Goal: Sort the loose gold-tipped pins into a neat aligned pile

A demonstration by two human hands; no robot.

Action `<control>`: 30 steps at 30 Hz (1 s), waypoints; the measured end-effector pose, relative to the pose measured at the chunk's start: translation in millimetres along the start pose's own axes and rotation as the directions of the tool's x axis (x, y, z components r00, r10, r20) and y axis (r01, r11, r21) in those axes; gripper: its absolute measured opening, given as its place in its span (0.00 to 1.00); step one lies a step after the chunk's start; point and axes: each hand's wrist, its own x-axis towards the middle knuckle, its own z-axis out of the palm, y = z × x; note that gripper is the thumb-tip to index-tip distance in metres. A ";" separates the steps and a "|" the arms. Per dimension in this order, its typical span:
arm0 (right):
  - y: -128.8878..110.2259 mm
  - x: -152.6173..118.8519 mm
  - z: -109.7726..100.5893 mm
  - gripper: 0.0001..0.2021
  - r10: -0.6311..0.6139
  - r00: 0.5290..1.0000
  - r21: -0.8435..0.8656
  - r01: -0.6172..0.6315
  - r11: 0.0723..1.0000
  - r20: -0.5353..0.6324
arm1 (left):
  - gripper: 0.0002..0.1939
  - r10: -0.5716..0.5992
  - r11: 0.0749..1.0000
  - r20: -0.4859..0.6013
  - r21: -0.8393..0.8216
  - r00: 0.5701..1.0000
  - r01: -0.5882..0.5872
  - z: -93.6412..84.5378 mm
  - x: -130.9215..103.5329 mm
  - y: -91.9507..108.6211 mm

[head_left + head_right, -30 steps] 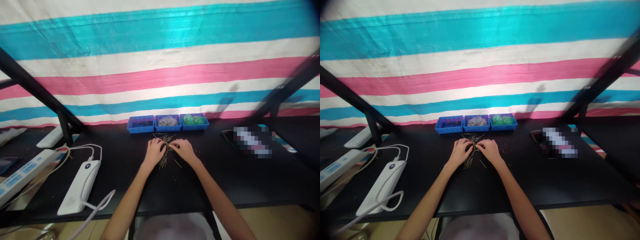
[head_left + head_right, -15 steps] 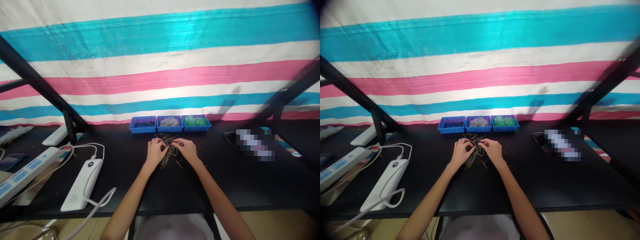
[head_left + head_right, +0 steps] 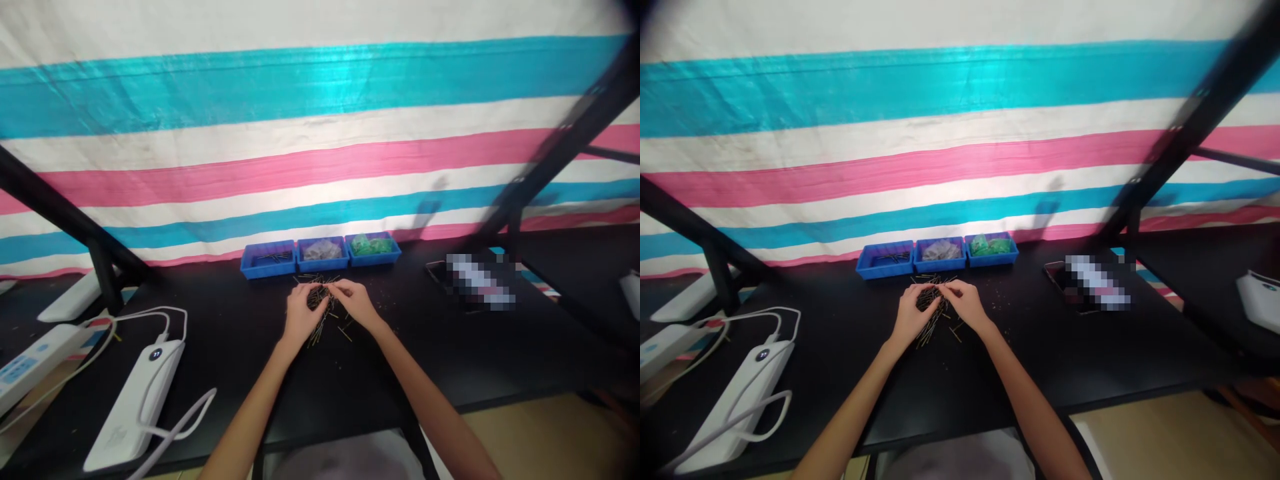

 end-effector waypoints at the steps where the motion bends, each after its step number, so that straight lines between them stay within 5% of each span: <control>1: -1.7 -0.3 0.6 0.12 -0.008 1.000 0.007 0.008 1.000 -0.006 | 0.11 0.001 1.000 -0.002 -0.024 1.000 -0.001 0.1 0.3 -0.3; 14: -3.5 1.6 2.8 0.12 0.087 0.996 0.150 -0.085 0.985 -0.008 | 0.08 -0.031 0.971 -0.080 -0.239 0.996 0.011 -0.8 1.4 0.5; 30: -5.2 1.7 1.3 0.13 0.064 0.998 0.097 -0.063 0.993 0.002 | 0.07 -0.103 0.950 -0.079 -0.304 0.992 0.074 -5.2 3.7 6.5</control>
